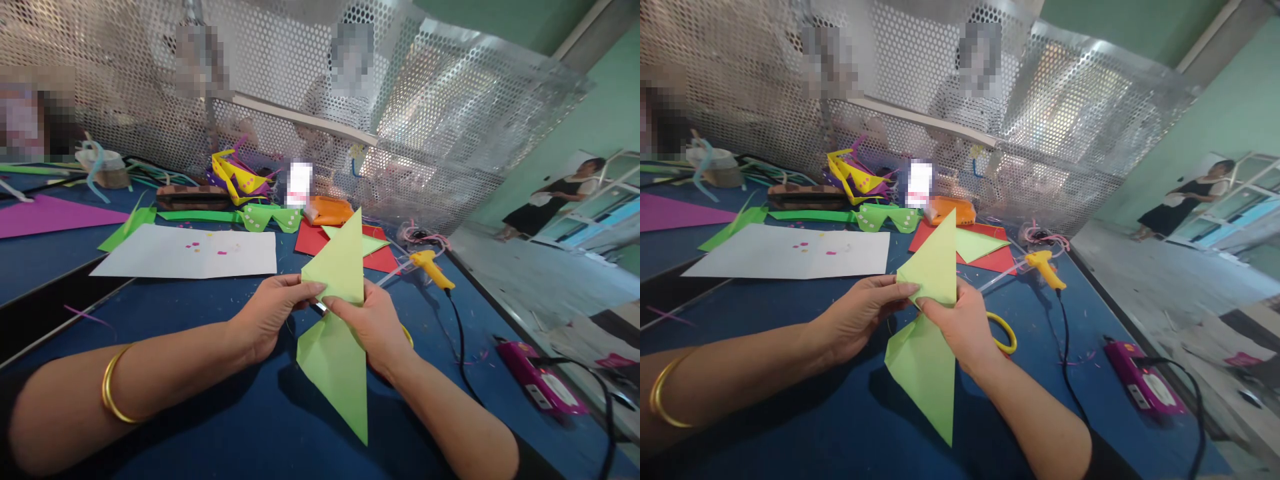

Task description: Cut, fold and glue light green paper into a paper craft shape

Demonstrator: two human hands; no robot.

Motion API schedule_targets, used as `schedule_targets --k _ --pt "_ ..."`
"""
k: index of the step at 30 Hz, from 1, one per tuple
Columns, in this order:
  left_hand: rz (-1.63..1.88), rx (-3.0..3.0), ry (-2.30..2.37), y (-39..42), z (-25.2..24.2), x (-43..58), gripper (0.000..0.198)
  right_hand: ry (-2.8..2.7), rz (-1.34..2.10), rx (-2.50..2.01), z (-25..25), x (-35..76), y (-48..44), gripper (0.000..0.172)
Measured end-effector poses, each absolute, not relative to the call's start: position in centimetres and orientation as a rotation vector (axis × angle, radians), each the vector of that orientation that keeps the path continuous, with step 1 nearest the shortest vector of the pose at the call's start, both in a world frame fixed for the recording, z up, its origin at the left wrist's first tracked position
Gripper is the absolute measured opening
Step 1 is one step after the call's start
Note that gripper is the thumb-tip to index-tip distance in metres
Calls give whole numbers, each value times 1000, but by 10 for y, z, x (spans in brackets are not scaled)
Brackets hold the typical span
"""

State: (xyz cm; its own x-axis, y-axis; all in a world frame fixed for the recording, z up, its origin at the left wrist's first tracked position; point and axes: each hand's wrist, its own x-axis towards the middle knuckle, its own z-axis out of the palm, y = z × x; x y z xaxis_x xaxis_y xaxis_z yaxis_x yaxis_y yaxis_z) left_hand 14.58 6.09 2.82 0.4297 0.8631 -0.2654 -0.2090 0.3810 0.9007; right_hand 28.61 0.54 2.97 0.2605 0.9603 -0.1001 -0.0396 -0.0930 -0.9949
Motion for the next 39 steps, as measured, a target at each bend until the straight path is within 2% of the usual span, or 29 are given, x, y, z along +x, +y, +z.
schedule_targets --k 39 --pt "845 922 840 61 29 147 29 -910 1134 -1416 27 288 5 28"
